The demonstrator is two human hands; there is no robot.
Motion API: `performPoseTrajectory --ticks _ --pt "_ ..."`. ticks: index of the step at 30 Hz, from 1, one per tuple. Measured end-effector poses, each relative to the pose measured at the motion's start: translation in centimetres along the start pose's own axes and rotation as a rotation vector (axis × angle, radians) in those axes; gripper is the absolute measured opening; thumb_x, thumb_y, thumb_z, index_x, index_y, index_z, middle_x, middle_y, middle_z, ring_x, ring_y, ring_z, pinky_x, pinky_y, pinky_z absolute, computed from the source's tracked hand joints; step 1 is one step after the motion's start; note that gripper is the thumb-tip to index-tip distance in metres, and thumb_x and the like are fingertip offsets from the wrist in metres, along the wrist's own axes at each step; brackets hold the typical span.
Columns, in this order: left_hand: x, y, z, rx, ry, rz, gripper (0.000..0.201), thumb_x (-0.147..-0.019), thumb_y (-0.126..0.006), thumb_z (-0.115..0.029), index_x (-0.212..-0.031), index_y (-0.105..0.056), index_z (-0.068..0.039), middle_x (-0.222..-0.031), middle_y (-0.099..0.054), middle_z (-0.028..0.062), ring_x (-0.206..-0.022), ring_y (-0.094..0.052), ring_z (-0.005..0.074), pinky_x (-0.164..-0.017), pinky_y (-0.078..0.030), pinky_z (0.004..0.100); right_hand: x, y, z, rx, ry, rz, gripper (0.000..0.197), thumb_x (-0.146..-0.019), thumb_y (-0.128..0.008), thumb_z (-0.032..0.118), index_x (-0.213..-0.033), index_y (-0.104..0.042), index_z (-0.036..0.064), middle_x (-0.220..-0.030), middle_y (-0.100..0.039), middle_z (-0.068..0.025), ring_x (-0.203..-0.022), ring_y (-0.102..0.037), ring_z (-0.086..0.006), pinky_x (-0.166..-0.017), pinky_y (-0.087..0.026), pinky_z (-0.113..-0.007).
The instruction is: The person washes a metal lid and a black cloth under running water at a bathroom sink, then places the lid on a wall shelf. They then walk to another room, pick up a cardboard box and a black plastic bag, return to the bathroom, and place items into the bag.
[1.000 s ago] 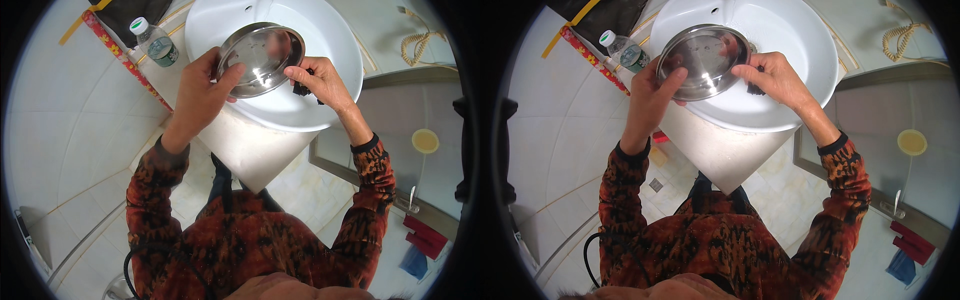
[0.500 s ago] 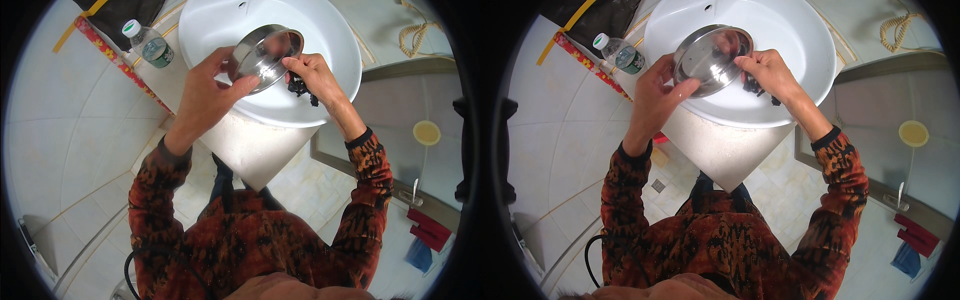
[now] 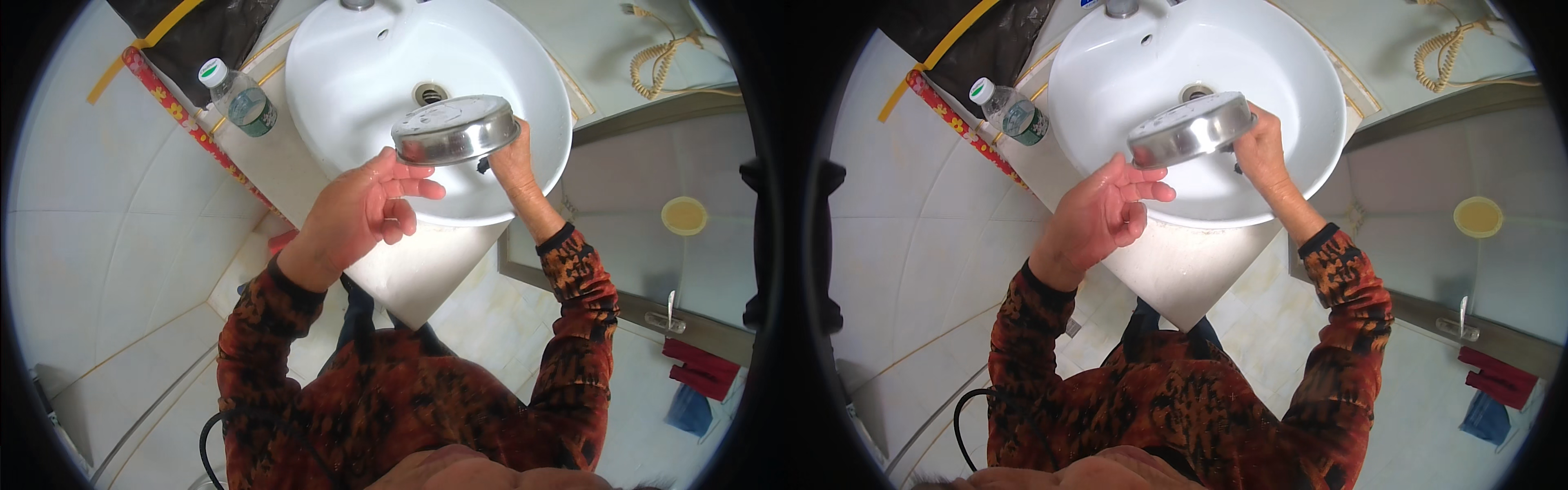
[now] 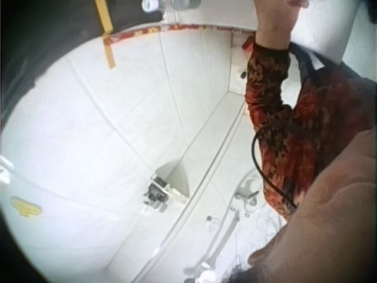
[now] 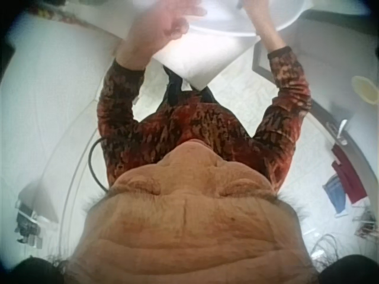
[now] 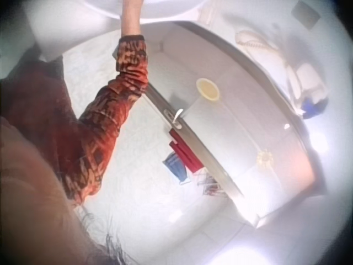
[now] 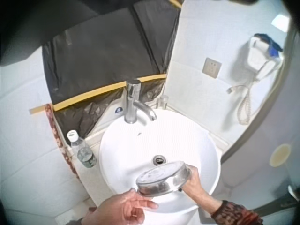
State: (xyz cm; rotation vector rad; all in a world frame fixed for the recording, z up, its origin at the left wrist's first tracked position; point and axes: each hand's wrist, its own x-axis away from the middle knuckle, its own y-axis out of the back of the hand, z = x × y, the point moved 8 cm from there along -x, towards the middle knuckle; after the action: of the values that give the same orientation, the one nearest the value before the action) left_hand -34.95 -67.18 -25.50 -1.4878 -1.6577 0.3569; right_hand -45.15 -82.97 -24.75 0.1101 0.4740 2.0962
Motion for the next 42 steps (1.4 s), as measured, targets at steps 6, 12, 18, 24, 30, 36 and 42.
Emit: performPoseTrajectory --ticks 6,12,18,24,30,36,42 --pt "-1.1 -0.4 0.0 0.169 -0.076 0.082 0.026 -0.094 -0.034 -0.024 -0.107 -0.046 -0.006 -0.098 -0.055 0.007 -0.053 -0.039 0.0069 -0.046 -0.033 0.0159 0.4 0.5 3.0 0.062 0.398 -0.027 0.019 -0.076 -0.058 0.0 -0.095 -0.06 0.0015 -0.081 -0.06 -0.0029 -0.073 -0.055 -0.0106 -0.068 -0.044 -0.023" --pt "-2.0 0.5 0.0 0.272 -0.12 0.121 0.022 -0.093 -0.035 -0.017 -0.109 -0.046 -0.007 -0.092 -0.053 0.0018 -0.061 -0.043 0.0097 -0.051 -0.034 0.0189 0.1 0.6 3.8 -0.05 0.399 0.022 0.032 -0.079 -0.059 0.008 -0.11 -0.056 0.0054 -0.1 -0.061 -0.0065 -0.091 -0.057 -0.0142 -0.08 -0.047 -0.026" --pt "-2.3 1.6 -0.4 0.21 -0.196 0.085 0.024 -0.093 -0.035 -0.018 -0.113 -0.044 -0.006 -0.095 -0.053 0.0022 -0.064 -0.045 0.0113 -0.054 -0.036 0.0191 -0.4 0.5 2.3 0.085 0.281 0.022 0.027 -0.08 -0.059 0.011 -0.107 -0.058 0.0045 -0.087 -0.063 -0.0069 -0.072 -0.057 -0.0125 -0.065 -0.047 -0.024" --pt "-1.7 2.4 -1.3 0.176 -0.265 0.131 0.027 -0.093 -0.035 -0.02 -0.115 -0.043 -0.005 -0.096 -0.052 0.0023 -0.063 -0.046 0.0115 -0.056 -0.037 0.0191 1.1 -0.1 0.2 0.168 0.146 0.207 0.015 -0.08 -0.058 0.012 -0.087 -0.061 -0.0009 -0.069 -0.06 -0.0082 -0.056 -0.053 -0.0119 -0.053 -0.043 -0.025" --pt "-0.8 3.1 -2.1 0.112 -0.304 0.1 0.027 -0.093 -0.036 -0.021 -0.114 -0.043 -0.004 -0.094 -0.053 0.0034 -0.058 -0.047 0.0116 -0.053 -0.038 0.0208 5.0 -1.5 1.6 0.396 0.34 0.368 0.013 -0.077 -0.06 0.011 -0.082 -0.061 -0.0006 -0.067 -0.056 -0.0115 -0.052 -0.053 -0.0215 -0.051 -0.043 -0.03" --pt "0.0 5.7 -5.4 0.043 -0.395 0.11 0.023 -0.093 -0.038 -0.024 -0.101 -0.048 -0.004 -0.076 -0.056 0.0059 -0.057 -0.055 0.0145 -0.05 -0.044 0.0243 4.5 -1.1 0.3 0.472 0.294 0.326 0.012 -0.077 -0.058 0.007 -0.084 -0.06 -0.002 -0.064 -0.052 -0.0125 -0.053 -0.05 -0.0236 -0.052 -0.04 -0.031" --pt "9.4 13.4 -4.7 -0.03 -0.412 -0.248 0.02 -0.092 -0.042 -0.022 -0.099 -0.048 -0.005 -0.066 -0.056 0.0064 -0.052 -0.057 0.0144 -0.041 -0.043 0.022 4.7 -1.4 -2.9 0.512 0.204 0.392 0.014 -0.081 -0.053 0.009 -0.085 -0.059 -0.0037 -0.066 -0.052 -0.0139 -0.055 -0.05 -0.0257 -0.053 -0.04 -0.034"
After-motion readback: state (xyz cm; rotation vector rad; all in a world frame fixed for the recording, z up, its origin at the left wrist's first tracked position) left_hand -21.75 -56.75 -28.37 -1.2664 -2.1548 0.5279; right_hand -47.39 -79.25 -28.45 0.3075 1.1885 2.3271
